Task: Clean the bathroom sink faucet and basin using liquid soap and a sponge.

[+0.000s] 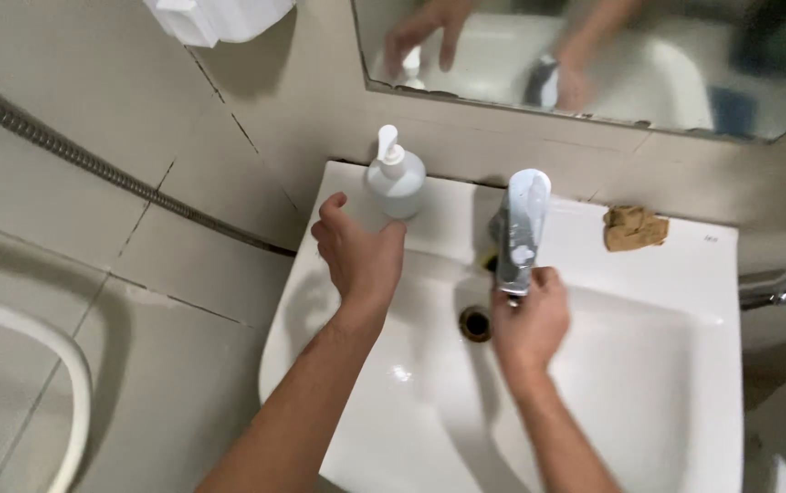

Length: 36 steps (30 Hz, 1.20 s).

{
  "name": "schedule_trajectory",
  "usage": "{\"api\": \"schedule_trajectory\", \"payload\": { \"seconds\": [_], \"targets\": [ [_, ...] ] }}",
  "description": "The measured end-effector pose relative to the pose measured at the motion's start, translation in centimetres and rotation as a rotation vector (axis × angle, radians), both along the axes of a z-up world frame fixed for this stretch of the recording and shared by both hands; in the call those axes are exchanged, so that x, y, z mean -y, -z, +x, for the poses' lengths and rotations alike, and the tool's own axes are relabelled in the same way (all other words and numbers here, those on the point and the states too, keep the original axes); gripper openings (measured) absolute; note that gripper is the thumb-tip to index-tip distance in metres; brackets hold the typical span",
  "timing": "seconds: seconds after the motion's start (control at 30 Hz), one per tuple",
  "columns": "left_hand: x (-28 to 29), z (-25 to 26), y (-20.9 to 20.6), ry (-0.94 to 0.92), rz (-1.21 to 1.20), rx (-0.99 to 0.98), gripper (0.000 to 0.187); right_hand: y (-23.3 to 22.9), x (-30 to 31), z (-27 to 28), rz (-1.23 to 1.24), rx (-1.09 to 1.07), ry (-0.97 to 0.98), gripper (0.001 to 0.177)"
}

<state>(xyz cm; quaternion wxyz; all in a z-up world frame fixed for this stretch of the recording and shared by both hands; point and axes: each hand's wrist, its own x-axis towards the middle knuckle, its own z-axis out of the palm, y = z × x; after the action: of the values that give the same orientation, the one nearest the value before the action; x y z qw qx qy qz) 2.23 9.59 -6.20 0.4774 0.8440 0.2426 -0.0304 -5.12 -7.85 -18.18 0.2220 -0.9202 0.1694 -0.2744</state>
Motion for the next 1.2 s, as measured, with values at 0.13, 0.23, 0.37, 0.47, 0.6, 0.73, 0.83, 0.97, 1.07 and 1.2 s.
{"api": "schedule_trajectory", "payload": {
  "seconds": [0.13,0.23,0.37,0.47,0.6,0.73,0.83,0.97,1.07,1.2],
  "targets": [
    [-2.1,1.8,1.8,0.095,0.035,0.081,0.092,0.4,-7.4,0.8,0.464,0.052,-0.1,0.026],
    [-2.9,3.7,2.6,0.172,0.057,0.153,0.098,0.6,-10.4,2.4,0.215,0.161,-0.261,0.02],
    [-3.1,6.3,3.3,0.286,0.059,0.181,0.107,-1.2,-9.7,5.0,0.042,0.241,-0.123,0.023],
    [-2.4,7.6,3.9,0.314,0.052,0.203,0.109,-2.8,-9.5,6.9,-0.03,0.186,-0.075,0.026],
    [-1.7,8.1,4.8,0.323,0.132,0.298,0.108,-2.7,-9.4,7.9,-0.126,-0.089,-0.22,0.025],
    [-2.1,9.0,5.9,0.356,0.171,0.381,0.098,-2.6,-7.2,10.1,-0.159,-0.149,-0.133,0.023],
    [-3.5,9.1,6.0,0.362,0.21,0.408,0.086,-1.4,-8.0,12.6,-0.263,-0.001,-0.135,0.034],
    [-6.9,9.1,5.7,0.257,0.283,0.479,0.09,-0.3,-10.6,12.8,-0.19,-0.097,-0.404,0.033],
    [-9.1,9.2,3.8,0.209,0.256,0.485,0.085,-0.1,-10.1,10.1,-0.193,-0.023,-0.488,0.033],
    [-10.8,9.0,1.3,0.183,0.194,0.465,0.088,-2.6,-7.0,8.8,-0.196,-0.094,-0.233,0.025]
  ]
}}
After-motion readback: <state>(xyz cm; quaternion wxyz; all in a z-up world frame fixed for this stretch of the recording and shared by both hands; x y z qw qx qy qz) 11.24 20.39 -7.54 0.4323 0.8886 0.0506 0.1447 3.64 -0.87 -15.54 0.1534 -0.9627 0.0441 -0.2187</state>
